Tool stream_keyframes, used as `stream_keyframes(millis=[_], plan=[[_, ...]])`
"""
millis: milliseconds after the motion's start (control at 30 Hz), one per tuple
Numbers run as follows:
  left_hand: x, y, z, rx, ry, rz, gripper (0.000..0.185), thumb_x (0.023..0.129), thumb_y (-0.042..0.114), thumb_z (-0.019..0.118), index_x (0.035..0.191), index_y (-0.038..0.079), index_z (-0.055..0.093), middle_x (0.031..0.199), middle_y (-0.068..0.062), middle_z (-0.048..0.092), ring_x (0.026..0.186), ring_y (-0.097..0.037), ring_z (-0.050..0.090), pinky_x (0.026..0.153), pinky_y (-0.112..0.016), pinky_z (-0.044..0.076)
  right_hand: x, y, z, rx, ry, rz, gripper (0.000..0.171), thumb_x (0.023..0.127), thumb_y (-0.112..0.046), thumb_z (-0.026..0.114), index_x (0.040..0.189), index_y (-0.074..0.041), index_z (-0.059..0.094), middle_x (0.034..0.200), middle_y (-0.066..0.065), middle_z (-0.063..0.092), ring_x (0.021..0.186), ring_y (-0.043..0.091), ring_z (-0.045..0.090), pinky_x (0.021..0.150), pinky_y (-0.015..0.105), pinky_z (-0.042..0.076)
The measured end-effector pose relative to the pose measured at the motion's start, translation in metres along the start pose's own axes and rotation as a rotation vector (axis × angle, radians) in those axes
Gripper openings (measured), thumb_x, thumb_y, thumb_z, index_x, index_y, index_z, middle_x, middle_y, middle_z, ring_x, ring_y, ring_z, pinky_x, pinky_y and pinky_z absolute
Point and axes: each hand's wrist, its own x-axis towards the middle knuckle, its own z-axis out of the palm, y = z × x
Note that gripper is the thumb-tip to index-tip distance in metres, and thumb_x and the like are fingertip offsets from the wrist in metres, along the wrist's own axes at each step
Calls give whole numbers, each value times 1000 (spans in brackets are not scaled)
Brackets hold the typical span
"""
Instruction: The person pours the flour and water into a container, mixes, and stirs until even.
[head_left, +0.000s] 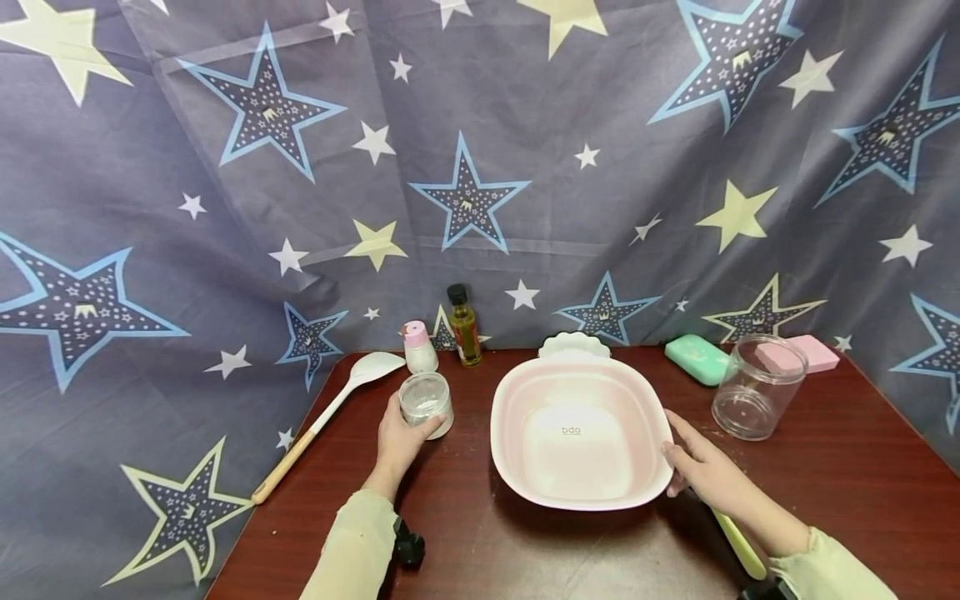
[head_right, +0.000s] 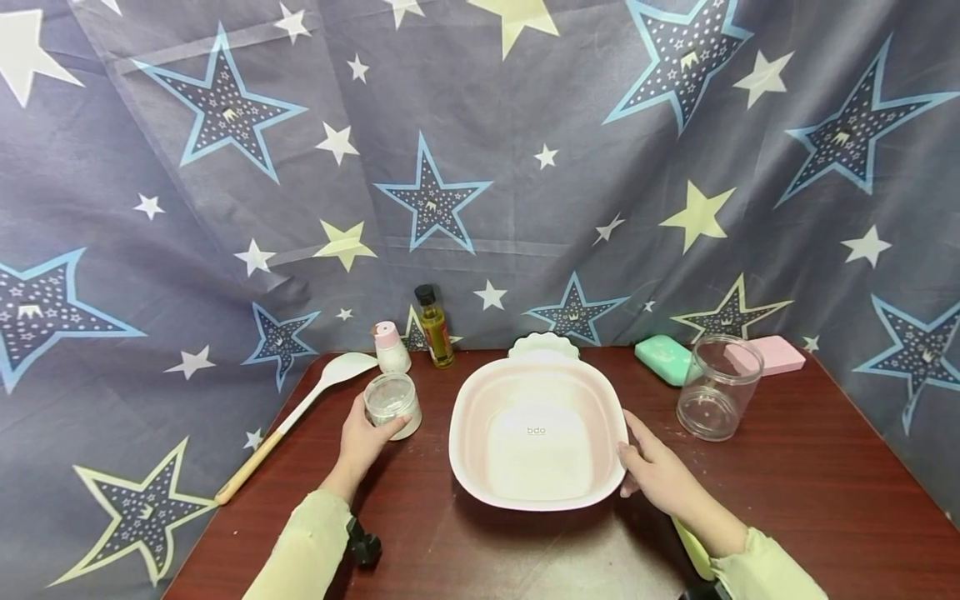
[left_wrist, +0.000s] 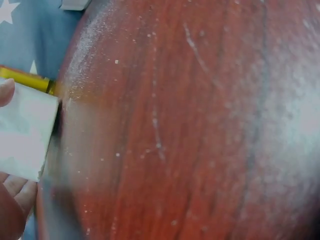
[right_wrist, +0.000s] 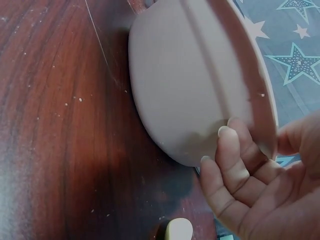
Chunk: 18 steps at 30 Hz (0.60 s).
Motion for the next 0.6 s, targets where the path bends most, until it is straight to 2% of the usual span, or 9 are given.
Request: stream_keyframes(millis=[167, 300, 600], plan=[[-1, 7, -4, -24, 16, 46, 82, 69, 23, 88, 137, 1, 47, 128, -21, 57, 119, -35, 52, 100, -48, 39, 0, 1, 1, 6, 1, -20, 53, 103, -1, 38, 147, 16, 13, 84, 18, 60, 53, 21, 57, 54, 36, 52], [-2, 18, -9, -15, 16, 108, 86, 67, 22, 89, 139, 3, 46, 129, -20, 57, 119, -34, 52, 100, -47, 39, 0, 2, 1, 18, 0, -30, 52, 103, 0, 38, 147, 16, 13, 85, 18, 60, 53, 21, 57, 53, 36, 52], [-9, 58, -16, 34, -36, 298, 85, 63, 24, 91, 135, 6, 50, 126, -14, 57, 115, -30, 54, 98, -46, 40, 1, 2, 1, 31, 6, -33, 52, 103, -1, 38, 146, 16, 14, 83, 17, 60, 53, 20, 57, 53, 36, 52]])
